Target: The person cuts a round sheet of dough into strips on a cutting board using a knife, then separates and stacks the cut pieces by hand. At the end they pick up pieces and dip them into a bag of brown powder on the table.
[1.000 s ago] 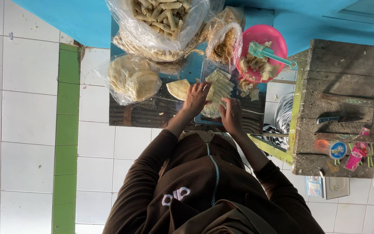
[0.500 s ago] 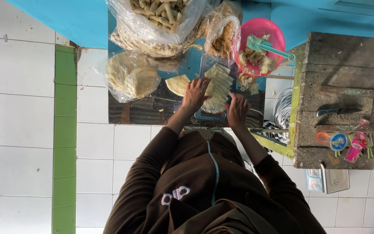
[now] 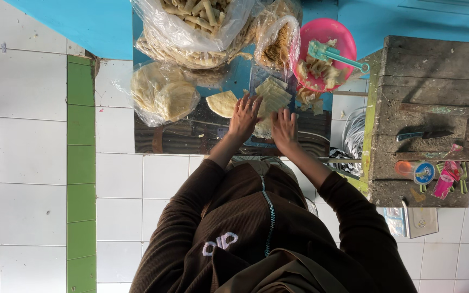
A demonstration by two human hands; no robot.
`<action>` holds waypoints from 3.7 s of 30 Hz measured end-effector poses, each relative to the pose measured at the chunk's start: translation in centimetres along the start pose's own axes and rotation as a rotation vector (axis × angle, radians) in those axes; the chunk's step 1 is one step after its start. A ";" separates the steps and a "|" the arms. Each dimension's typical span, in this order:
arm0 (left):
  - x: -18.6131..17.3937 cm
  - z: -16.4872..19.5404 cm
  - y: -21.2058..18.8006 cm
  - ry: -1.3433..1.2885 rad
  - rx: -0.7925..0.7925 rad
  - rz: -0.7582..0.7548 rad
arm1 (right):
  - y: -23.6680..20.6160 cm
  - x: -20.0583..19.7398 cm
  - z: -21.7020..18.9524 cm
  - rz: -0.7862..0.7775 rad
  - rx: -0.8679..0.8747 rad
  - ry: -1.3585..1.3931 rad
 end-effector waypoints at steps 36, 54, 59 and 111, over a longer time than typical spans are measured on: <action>-0.5 0.1 -2.9 -0.167 -0.228 0.100 | 12.4 -5.6 6.9 0.330 0.426 0.065; -3.2 0.7 -2.4 -0.067 -0.151 0.139 | 13.3 -6.2 8.9 0.489 0.535 0.531; -4.4 1.5 -1.9 -0.072 -0.079 0.155 | 12.9 -1.6 9.5 0.217 1.038 1.214; 0.2 -0.5 -5.4 -0.325 -0.328 0.062 | -8.5 -7.1 3.5 0.311 0.257 0.637</action>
Point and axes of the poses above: each hand's wrist, its own y-axis towards the middle knuckle, its own x-axis out of the palm, z = x × y, the point moved 7 cm from there along y, towards the middle knuckle, and after that the axes turned 13 degrees about z, right-handed, at the moved point
